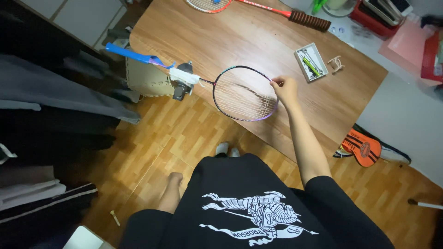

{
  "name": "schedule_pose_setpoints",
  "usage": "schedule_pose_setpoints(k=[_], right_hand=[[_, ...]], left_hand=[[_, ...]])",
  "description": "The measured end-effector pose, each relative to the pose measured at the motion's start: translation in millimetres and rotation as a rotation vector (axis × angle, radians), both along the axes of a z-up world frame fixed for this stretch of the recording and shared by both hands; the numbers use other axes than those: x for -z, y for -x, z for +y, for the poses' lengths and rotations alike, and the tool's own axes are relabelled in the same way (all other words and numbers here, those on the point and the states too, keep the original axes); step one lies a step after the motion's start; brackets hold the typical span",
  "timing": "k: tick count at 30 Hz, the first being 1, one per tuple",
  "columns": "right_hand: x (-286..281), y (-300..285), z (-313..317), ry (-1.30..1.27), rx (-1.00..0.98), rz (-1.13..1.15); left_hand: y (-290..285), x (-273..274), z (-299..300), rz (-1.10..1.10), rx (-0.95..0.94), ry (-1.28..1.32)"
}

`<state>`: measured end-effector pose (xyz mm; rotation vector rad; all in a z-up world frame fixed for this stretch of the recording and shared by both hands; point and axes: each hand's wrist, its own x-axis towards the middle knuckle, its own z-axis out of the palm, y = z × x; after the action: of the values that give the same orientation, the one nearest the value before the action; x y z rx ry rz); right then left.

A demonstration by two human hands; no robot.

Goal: The person strings a badminton racket that is clamped to a wooden table. They thread a white string through the grommets of the racket frame, pulling it tight and weaving it across the face to form the net pattern.

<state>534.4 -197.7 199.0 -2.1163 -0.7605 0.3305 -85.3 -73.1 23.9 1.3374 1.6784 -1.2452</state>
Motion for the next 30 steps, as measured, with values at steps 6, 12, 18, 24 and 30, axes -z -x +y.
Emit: schedule_pose_setpoints(k=[6,12,18,24,30], right_hand=[[0.1,-15.3,1.2,0.131,0.041,0.167],[-4.3,-29.7,0.1,-0.279,0.205,1.119],[-97.4,-72.7,-20.9,-0.747,0.341,1.54],[-117.6,-91.6,-38.4,-0.622,0.381,1.451],[-67.1,-101.5,-59.4,-0.752,0.411,1.579]], left_hand=[[-66.2,13.8,-2.3,-0.296,0.091,-0.225],[-194.8,21.6,13.3,-1.102,0.662,-0.021],[-335.4,-84.5,1.8,-1.123,0.465,0.66],[-476.5,-205.6,17.3,-1.643,0.434,-0.06],[-572.8,-167.9,39.1,-1.784,0.732,-0.424]])
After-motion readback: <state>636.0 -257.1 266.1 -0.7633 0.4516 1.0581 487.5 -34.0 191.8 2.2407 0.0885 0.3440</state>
